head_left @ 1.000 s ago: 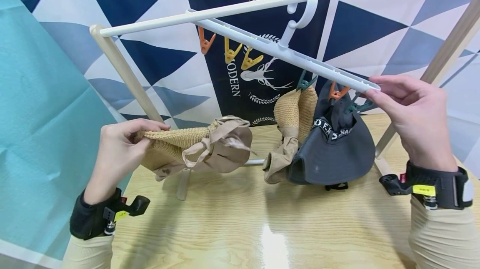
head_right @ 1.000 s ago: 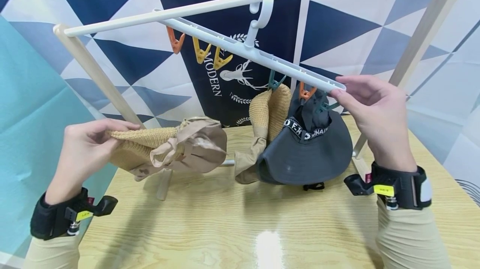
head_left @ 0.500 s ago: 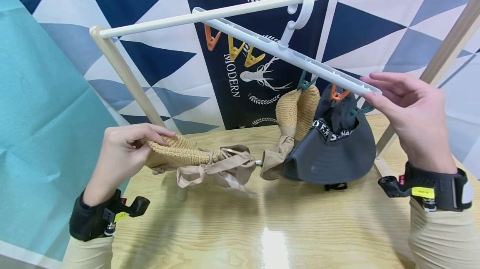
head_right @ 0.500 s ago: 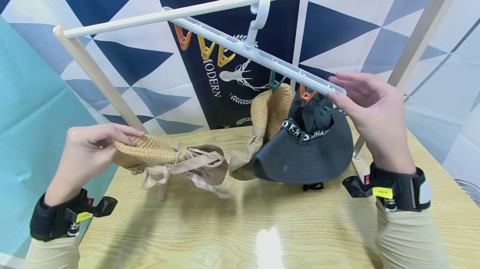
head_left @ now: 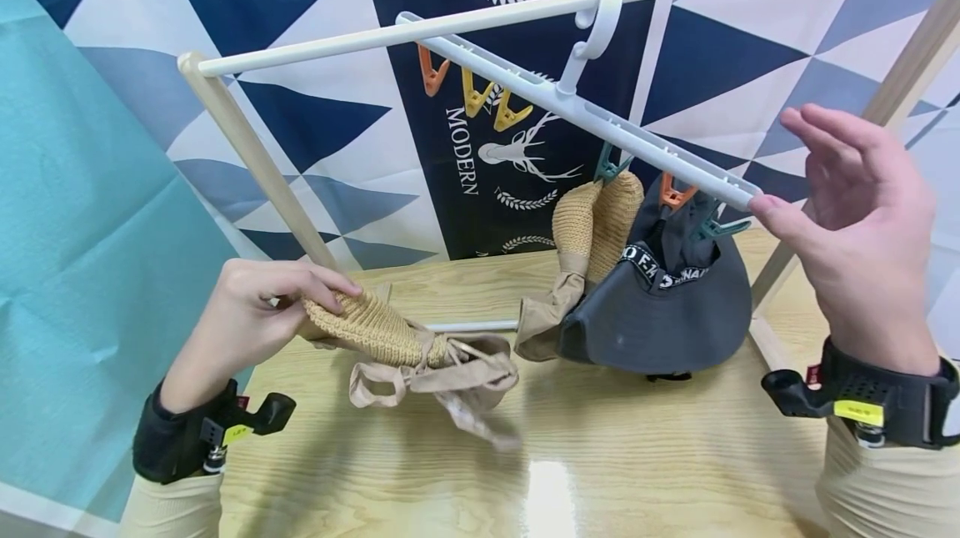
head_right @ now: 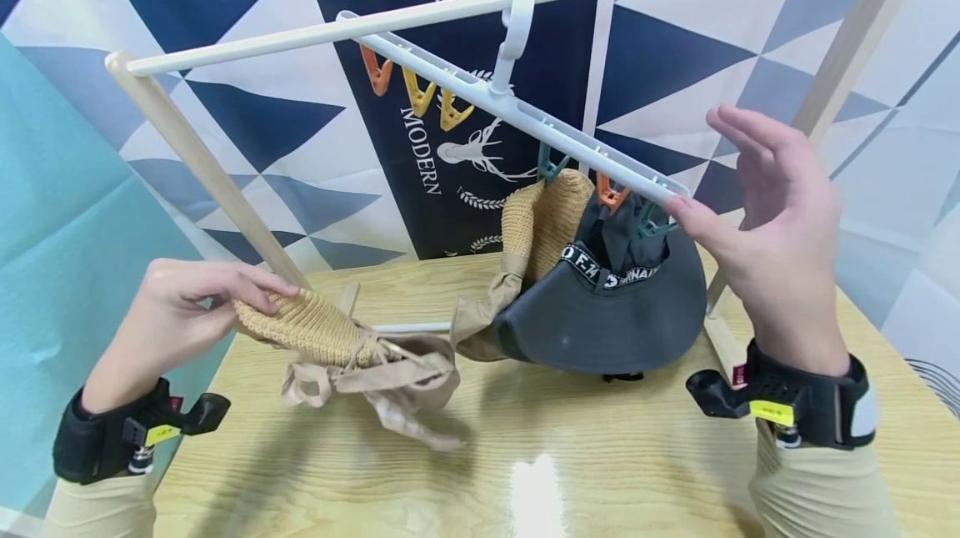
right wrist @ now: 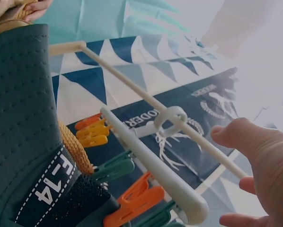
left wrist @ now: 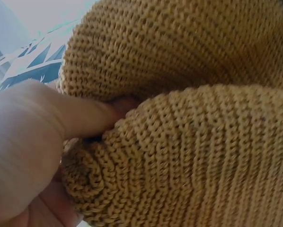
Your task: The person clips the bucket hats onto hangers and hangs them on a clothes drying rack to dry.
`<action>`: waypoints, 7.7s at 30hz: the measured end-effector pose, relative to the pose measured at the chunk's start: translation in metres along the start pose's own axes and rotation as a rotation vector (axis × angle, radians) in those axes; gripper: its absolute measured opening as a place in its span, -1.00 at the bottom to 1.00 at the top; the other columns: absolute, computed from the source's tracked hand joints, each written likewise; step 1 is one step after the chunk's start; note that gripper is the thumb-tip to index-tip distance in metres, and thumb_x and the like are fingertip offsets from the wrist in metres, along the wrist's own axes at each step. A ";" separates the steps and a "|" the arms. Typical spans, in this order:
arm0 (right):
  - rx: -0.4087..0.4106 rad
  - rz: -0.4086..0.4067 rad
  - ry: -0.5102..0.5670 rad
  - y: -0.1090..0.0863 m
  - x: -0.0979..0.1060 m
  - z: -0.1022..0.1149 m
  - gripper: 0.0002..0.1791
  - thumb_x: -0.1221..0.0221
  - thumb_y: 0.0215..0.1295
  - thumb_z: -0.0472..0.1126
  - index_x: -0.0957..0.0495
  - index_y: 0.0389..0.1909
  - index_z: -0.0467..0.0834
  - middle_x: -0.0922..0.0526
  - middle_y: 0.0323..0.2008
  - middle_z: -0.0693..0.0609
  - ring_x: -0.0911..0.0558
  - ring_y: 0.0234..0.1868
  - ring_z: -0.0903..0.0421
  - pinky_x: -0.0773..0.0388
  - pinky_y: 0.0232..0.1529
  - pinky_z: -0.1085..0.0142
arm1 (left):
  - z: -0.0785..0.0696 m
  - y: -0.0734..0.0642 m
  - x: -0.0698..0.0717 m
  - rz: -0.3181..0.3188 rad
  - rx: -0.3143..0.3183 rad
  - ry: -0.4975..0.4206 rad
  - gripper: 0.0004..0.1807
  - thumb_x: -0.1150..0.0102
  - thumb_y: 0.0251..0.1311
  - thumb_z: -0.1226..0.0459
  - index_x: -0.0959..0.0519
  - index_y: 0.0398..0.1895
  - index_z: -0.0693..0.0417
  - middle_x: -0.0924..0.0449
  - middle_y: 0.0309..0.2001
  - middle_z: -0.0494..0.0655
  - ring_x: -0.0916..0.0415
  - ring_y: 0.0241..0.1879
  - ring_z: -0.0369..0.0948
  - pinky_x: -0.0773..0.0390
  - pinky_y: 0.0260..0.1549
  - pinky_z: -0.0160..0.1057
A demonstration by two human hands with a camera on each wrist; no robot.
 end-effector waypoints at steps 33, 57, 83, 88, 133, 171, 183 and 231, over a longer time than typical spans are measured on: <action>0.058 0.472 -0.273 -0.044 -0.065 0.019 0.02 -0.47 -0.10 -0.81 -0.44 0.54 -0.51 -0.63 0.52 -0.29 -0.57 0.61 0.03 -0.39 0.68 0.43 | -0.019 0.020 -0.050 0.084 -0.040 -0.171 -0.40 -0.06 0.02 0.81 -0.86 -0.29 0.00 -0.94 -0.21 0.04 -0.83 -0.26 -0.34 -0.09 -0.61 -0.54; 0.239 0.663 -0.171 -0.084 -0.104 0.041 -0.02 -0.72 0.16 -0.24 -0.43 0.44 -0.65 -0.54 0.59 -0.33 -0.39 0.76 -0.07 -0.21 0.81 0.29 | -0.033 0.032 -0.061 -0.017 0.009 -0.212 -0.42 0.00 0.03 0.75 -0.88 -0.22 0.08 -0.93 -0.23 0.04 -0.69 -0.45 -0.38 0.07 -0.58 -0.40; 0.134 1.062 -0.640 -0.109 -0.128 -0.014 0.09 -0.77 0.05 0.00 -0.50 0.63 0.01 -0.61 0.58 0.07 -0.52 0.61 0.29 -0.36 0.56 0.61 | -0.036 0.039 -0.080 0.021 0.045 -0.207 -0.49 -0.06 0.08 0.72 -0.88 -0.22 0.10 -0.95 -0.19 -0.01 -0.79 -0.28 -0.33 0.00 -0.52 -0.45; 0.131 1.049 -0.630 -0.112 -0.130 -0.019 0.08 -0.78 0.05 0.01 -0.49 0.63 0.09 -0.65 0.53 0.15 -0.60 0.52 0.33 -0.42 0.50 0.62 | -0.038 0.043 -0.088 0.042 0.053 -0.207 -0.50 -0.07 0.09 0.71 -0.88 -0.20 0.09 -0.95 -0.17 -0.04 -0.57 -0.43 -0.44 -0.03 -0.51 -0.45; 0.195 0.908 -0.489 -0.099 -0.111 -0.025 -0.27 -0.50 -0.20 -0.70 -0.83 0.05 -0.07 -0.85 -0.19 0.23 -0.23 -0.61 0.37 -0.26 -0.56 0.59 | -0.026 0.040 -0.088 0.017 0.112 -0.382 -0.42 -0.59 0.13 0.56 -0.74 0.28 0.24 -0.88 0.16 0.15 -0.83 0.15 -0.29 -0.83 -0.01 -0.34; -0.161 0.694 -0.268 -0.057 -0.065 -0.034 -0.37 -0.23 -0.20 -0.88 -0.81 -0.07 -0.39 -0.92 -0.19 0.08 -0.76 -0.25 0.34 -0.69 -0.30 0.50 | 0.026 0.015 -0.081 -0.044 0.120 -0.486 -0.10 -0.59 0.30 0.11 -0.44 0.57 0.42 -0.62 0.52 0.19 -0.55 0.55 -0.30 -0.53 0.60 -0.20; -0.062 0.631 -0.001 -0.047 -0.056 -0.039 -0.35 0.01 -0.22 -0.94 -0.78 -0.12 -0.53 -0.91 -0.26 -0.11 -0.80 -0.31 0.26 -0.73 -0.34 0.48 | 0.039 0.010 -0.095 0.052 0.177 -0.501 0.05 -0.56 0.36 -0.15 -0.37 0.64 0.35 -0.56 0.56 0.25 -0.57 0.53 -0.32 -0.64 0.51 -0.17; -0.155 0.961 -0.337 -0.064 -0.068 -0.045 0.11 -0.54 -0.14 -0.67 -0.44 0.59 -0.36 -0.71 0.47 0.07 -0.73 0.39 0.32 -0.62 0.32 0.58 | 0.011 0.010 -0.104 0.108 0.050 -0.254 -0.72 -0.51 0.11 0.58 -0.75 -0.22 0.09 -0.69 -0.36 -0.09 -0.46 -0.31 -0.35 -0.50 -0.30 -0.39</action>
Point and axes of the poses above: each hand's wrist, its own y-axis towards the middle knuckle, its own x-axis out of the back of the hand, z = x × y, the point moved 10 cm from there along y, towards the middle knuckle
